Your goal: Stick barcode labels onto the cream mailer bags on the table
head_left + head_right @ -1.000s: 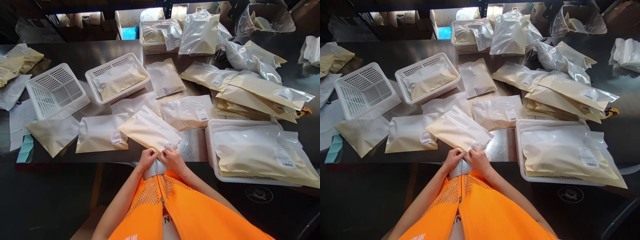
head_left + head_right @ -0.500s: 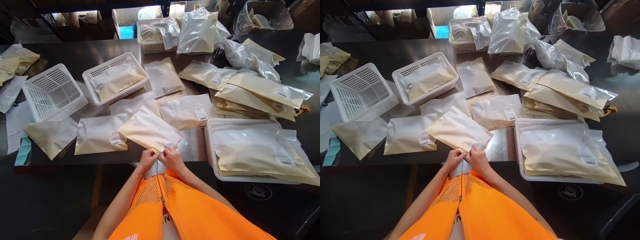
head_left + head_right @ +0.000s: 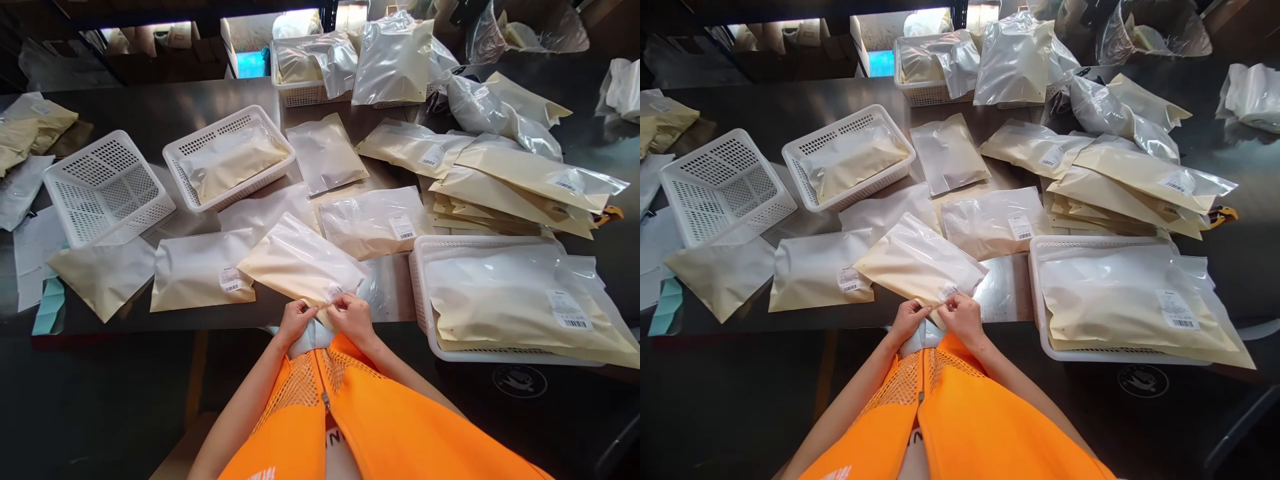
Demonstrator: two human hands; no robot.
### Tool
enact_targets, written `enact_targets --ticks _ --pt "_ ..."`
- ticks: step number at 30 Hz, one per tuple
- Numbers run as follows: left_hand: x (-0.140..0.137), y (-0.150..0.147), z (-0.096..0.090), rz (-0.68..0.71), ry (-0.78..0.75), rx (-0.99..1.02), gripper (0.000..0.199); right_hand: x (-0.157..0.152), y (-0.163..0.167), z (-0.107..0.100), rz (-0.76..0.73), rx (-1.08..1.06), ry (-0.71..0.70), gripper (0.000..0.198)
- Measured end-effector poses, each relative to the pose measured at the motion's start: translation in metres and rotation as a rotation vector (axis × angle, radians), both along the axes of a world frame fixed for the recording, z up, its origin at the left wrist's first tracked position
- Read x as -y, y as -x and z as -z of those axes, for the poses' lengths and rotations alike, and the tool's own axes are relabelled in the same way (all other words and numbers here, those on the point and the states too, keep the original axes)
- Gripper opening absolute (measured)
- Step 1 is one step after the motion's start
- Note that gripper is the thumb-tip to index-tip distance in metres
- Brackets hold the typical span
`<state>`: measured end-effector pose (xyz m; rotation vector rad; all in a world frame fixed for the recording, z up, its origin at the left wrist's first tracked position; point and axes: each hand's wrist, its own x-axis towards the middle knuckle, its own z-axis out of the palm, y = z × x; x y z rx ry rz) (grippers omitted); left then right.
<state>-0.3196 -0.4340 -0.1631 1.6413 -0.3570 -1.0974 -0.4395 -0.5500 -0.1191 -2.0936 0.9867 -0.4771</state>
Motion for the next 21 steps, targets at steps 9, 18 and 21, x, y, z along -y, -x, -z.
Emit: enact_targets --ticks 9,18,21 --pt "0.001 0.000 0.001 -0.077 0.052 -0.266 0.021 0.004 0.012 0.012 -0.427 0.114 0.112 0.028" --pt "0.003 0.000 0.007 -0.048 0.044 -0.348 0.039 0.001 0.012 0.008 -0.491 -0.008 0.269 0.030" --pt "0.006 0.002 0.011 -0.034 0.032 -0.324 0.039 0.008 0.013 0.007 -0.413 0.034 0.230 0.022"
